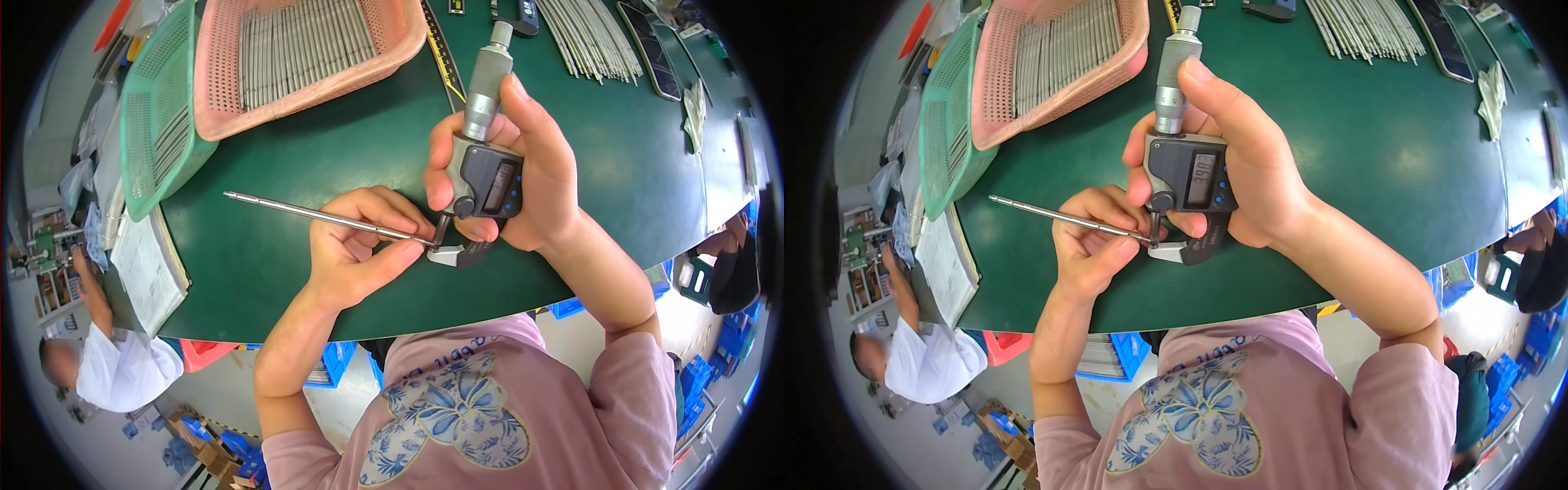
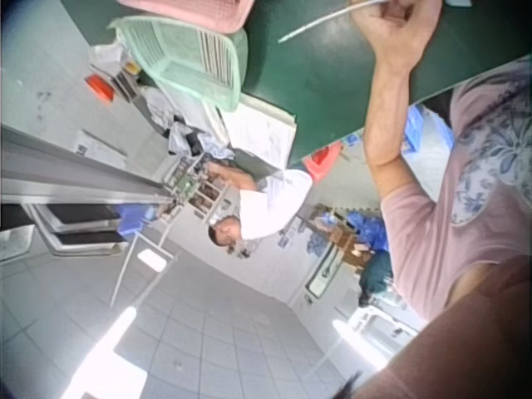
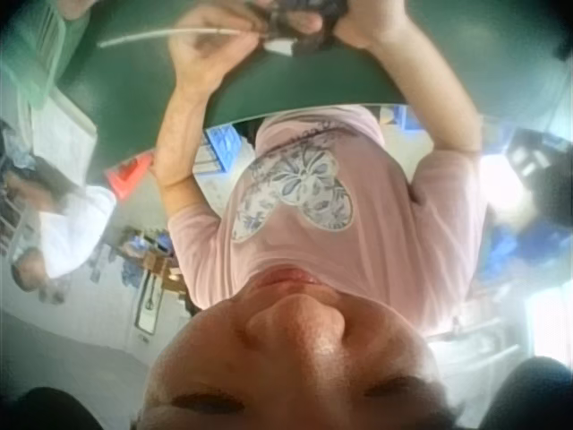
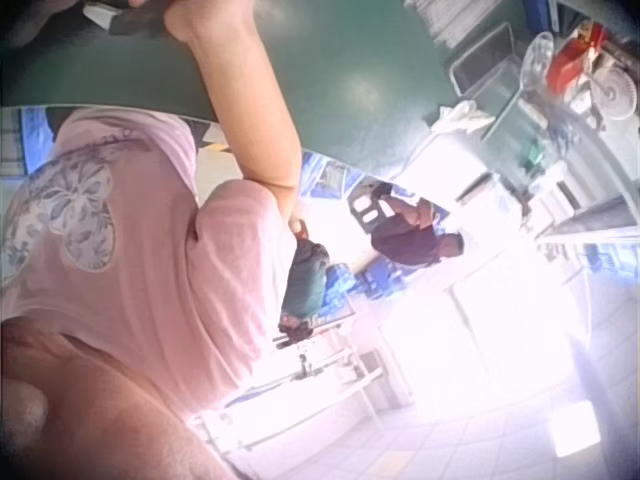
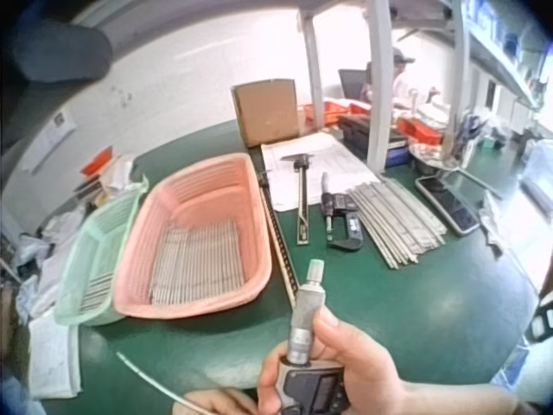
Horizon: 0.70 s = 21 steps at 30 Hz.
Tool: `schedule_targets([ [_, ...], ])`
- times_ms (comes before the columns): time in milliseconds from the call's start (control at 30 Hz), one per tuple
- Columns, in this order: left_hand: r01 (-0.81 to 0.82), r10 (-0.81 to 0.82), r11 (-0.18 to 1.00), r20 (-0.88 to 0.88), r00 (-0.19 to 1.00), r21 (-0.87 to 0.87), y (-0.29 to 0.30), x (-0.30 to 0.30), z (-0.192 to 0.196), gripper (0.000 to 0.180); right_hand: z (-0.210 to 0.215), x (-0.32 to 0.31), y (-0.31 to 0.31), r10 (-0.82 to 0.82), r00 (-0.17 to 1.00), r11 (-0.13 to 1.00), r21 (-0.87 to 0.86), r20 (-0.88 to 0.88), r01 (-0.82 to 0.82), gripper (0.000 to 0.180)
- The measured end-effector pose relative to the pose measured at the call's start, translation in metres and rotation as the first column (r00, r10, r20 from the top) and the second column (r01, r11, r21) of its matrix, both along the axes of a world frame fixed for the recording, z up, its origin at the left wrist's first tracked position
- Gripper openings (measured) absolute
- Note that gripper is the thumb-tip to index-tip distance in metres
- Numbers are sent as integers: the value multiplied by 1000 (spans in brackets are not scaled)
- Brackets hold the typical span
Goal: The person uses a digital caliper to measure the diameter of multiple thin metal rods. They pick up each rod from a pink basket, clamp it in the caliper, and then place it into a green basket. The person also writes down measurements in a notebook.
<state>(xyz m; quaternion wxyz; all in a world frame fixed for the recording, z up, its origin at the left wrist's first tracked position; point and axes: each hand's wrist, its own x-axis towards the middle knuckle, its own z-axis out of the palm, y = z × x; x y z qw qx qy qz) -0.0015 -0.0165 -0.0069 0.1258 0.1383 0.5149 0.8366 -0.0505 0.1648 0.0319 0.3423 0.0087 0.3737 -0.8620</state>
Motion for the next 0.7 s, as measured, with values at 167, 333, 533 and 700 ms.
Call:
schedule_targets([
  [167,12,-12,1000,36,999,-1,-1,-1,3,23,-1,-1,2,-4,1000,1000,-3,12,4,65],
  [333,41,-41,997,-3,999,60,0,-2,-1,19,-2,-1,1,14,1000,999,-46,14,-13,66],
  [533,19,-20,998,19,1000,54,0,0,-1,16,0,0,0,23,999,998,-52,23,-22,67],
  [700,4,-4,1000,8,1000,6,0,1,-2,14,-1,1,0,14,1000,998,-56,9,-13,67],
])
